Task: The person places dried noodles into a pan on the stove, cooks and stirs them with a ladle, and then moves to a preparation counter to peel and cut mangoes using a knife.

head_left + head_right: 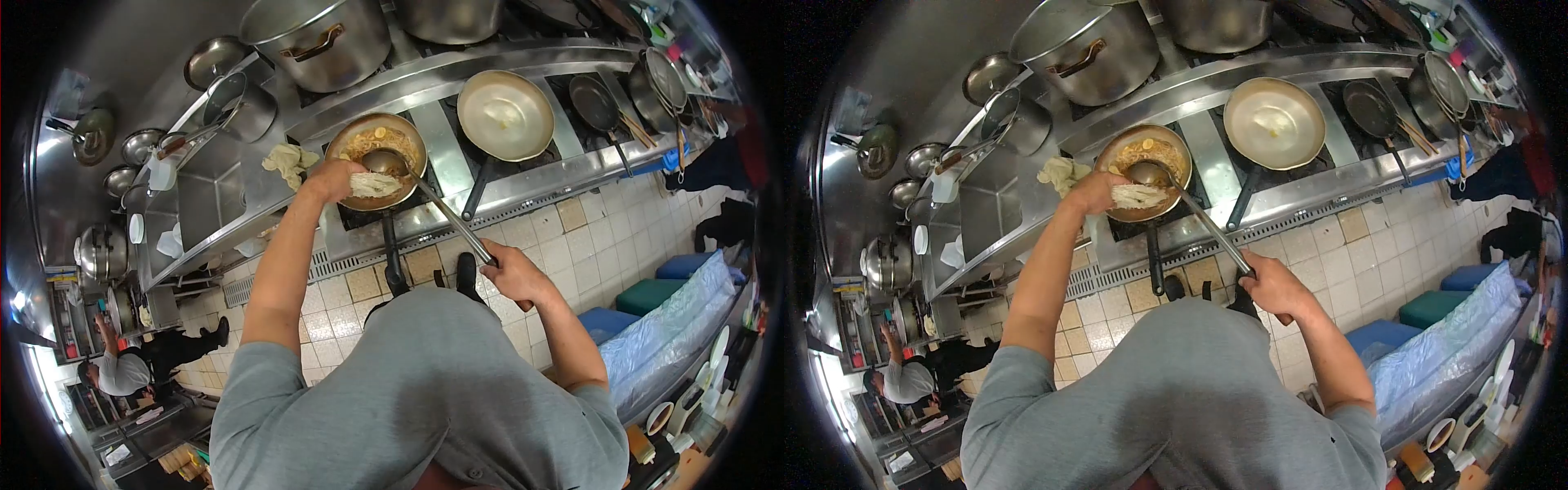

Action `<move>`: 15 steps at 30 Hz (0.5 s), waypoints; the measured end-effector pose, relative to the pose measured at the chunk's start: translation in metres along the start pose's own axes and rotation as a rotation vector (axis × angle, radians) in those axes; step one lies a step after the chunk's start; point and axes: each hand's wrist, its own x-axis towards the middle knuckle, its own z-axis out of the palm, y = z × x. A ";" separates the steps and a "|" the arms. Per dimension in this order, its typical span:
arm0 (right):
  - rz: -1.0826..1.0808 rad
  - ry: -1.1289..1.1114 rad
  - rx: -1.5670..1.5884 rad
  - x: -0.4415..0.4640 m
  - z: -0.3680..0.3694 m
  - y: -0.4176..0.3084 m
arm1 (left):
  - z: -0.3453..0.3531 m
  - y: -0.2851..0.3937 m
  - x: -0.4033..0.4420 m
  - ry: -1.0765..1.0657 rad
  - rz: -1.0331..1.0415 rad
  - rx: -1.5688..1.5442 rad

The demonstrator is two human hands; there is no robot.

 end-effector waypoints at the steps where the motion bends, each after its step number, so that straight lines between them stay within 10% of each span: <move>1: 0.071 -0.028 0.044 -0.001 0.001 -0.003 | -0.002 0.003 -0.001 -0.017 0.004 0.011; 15: -0.134 0.133 -0.136 0.020 0.028 0.022 | -0.009 0.005 0.021 -0.081 0.008 0.032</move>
